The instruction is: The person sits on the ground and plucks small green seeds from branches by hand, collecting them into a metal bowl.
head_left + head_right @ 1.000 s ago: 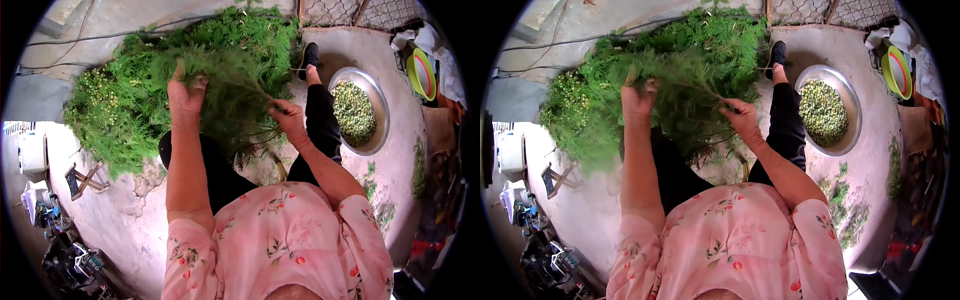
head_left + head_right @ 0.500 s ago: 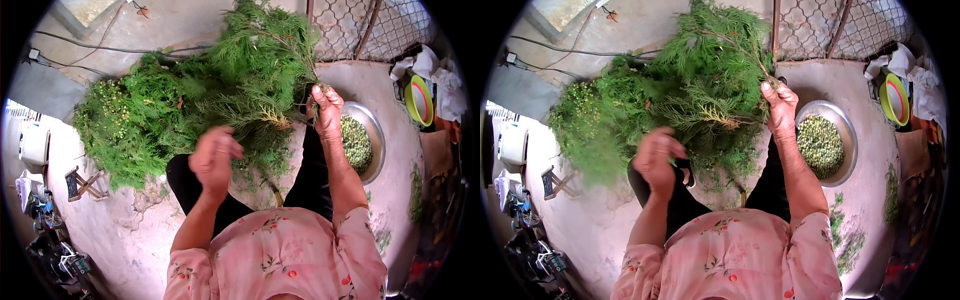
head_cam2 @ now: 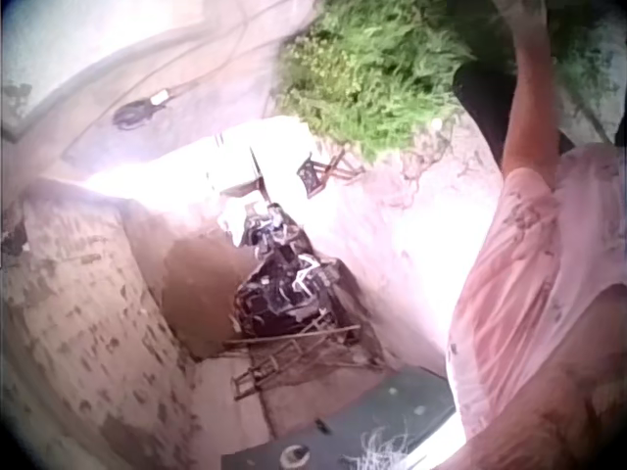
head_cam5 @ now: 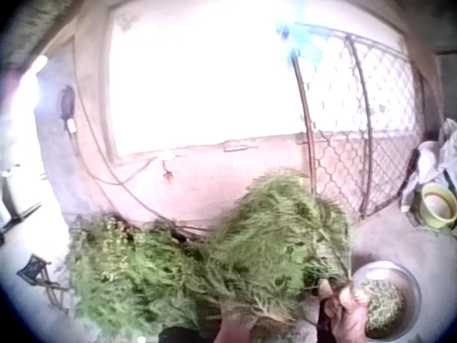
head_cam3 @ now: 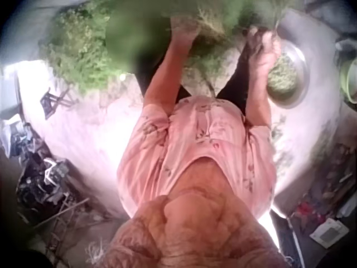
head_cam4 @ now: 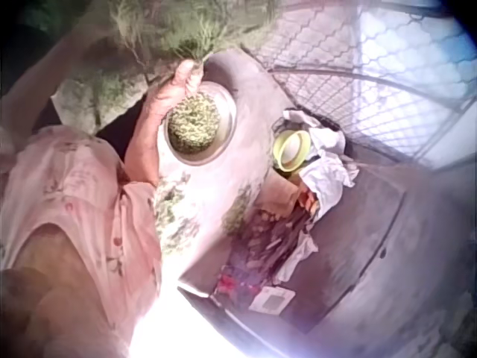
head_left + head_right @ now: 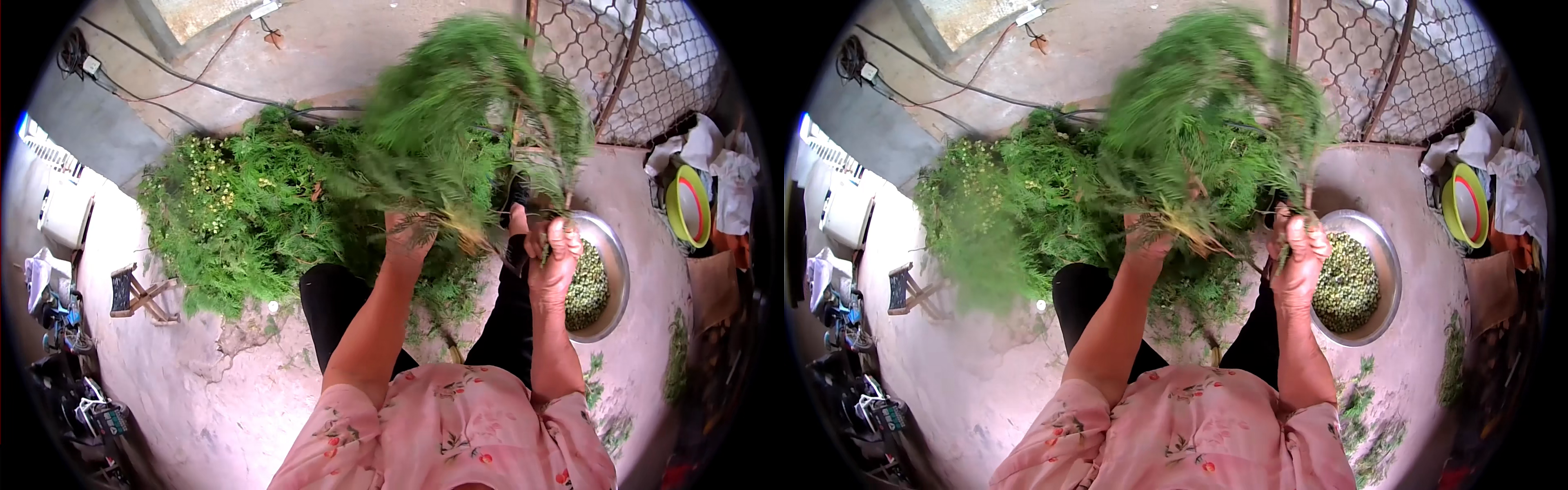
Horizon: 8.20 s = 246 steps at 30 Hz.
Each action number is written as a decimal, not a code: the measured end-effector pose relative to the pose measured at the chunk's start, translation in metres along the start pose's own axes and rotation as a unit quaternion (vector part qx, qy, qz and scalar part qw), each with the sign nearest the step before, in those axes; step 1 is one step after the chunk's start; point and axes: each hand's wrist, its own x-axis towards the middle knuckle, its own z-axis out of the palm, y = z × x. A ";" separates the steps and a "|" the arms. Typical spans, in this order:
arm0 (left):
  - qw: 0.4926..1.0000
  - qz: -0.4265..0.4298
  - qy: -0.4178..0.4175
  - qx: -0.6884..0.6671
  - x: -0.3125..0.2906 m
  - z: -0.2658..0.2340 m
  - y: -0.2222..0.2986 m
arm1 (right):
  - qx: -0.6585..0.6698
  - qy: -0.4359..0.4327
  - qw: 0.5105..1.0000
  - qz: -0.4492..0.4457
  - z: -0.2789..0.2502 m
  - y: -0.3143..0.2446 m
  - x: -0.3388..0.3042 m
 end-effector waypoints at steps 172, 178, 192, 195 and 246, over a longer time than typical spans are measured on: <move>0.888 0.190 0.239 0.343 -0.109 0.092 -0.035 | -0.005 0.043 0.958 0.282 -0.076 0.021 0.003; 0.900 0.240 0.183 0.315 -0.111 0.094 -0.029 | 0.058 0.035 0.952 0.299 -0.113 0.028 0.000; 0.973 0.145 -0.014 0.179 -0.118 0.083 0.010 | 0.045 0.026 0.961 0.270 -0.125 0.028 -0.005; 0.975 0.135 -0.094 0.150 -0.118 0.074 0.019 | 0.032 0.070 0.962 0.263 -0.121 0.028 -0.006; 0.914 -0.173 0.078 0.358 -0.064 0.037 -0.070 | -0.120 -0.020 0.915 0.384 -0.055 0.022 -0.099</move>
